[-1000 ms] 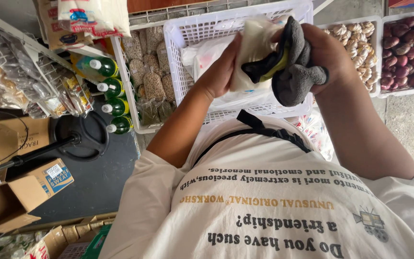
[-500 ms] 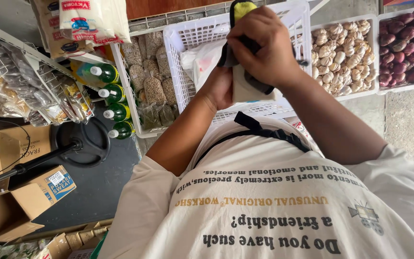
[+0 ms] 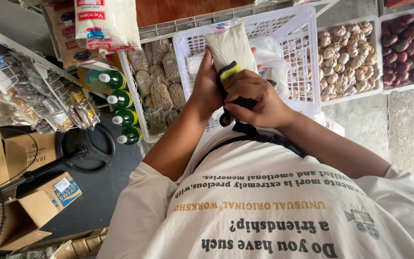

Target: The recorder is scanning barcodes on small packets of sugar and placing them into a plastic bag within a basket in a retail setting.

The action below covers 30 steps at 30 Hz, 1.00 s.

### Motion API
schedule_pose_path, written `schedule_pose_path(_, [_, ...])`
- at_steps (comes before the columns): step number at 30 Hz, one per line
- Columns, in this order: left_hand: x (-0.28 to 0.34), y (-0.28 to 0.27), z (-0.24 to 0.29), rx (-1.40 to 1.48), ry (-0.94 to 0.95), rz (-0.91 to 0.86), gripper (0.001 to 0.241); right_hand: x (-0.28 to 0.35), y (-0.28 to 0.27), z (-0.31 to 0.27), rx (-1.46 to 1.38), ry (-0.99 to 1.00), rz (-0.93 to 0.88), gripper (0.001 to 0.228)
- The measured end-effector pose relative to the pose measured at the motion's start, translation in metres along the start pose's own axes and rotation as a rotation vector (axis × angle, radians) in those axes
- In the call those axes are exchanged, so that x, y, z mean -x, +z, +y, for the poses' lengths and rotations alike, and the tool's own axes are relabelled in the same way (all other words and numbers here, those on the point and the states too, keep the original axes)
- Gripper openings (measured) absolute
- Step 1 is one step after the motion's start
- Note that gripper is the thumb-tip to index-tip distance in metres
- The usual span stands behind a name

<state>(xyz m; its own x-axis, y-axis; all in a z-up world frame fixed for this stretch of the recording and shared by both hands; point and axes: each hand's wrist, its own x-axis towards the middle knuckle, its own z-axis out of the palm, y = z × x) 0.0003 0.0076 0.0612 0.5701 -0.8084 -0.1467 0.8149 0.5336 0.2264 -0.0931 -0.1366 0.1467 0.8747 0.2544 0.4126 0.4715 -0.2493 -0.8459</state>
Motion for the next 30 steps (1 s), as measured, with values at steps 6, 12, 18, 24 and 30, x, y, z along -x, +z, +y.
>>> schedule_pose_path(6, [0.002, -0.009, 0.009, 0.065, -0.013, 0.023, 0.081, 0.021, 0.003, 0.001, -0.09, 0.118, -0.041, 0.005])
schedule_pose_path(12, [0.003, -0.02, 0.016, 0.046, 0.065, 0.11, 0.079, 0.061, 0.011, 0.043, -0.069, 0.452, 0.028, 0.009])
schedule_pose_path(18, [0.003, -0.014, 0.016, 0.065, 0.127, 0.108, 0.074, 0.104, 0.025, 0.123, 0.068, 0.658, 0.148, 0.015])
schedule_pose_path(24, [-0.007, -0.038, -0.002, 0.039, 0.16, 0.23, 0.074, 0.116, 0.028, 0.181, 0.345, 0.454, 0.076, 0.013])
schedule_pose_path(30, [-0.017, -0.03, -0.009, 0.013, 0.162, 0.399, 0.073, 0.122, 0.019, 0.22, 0.322, 0.425, -0.034, 0.015])
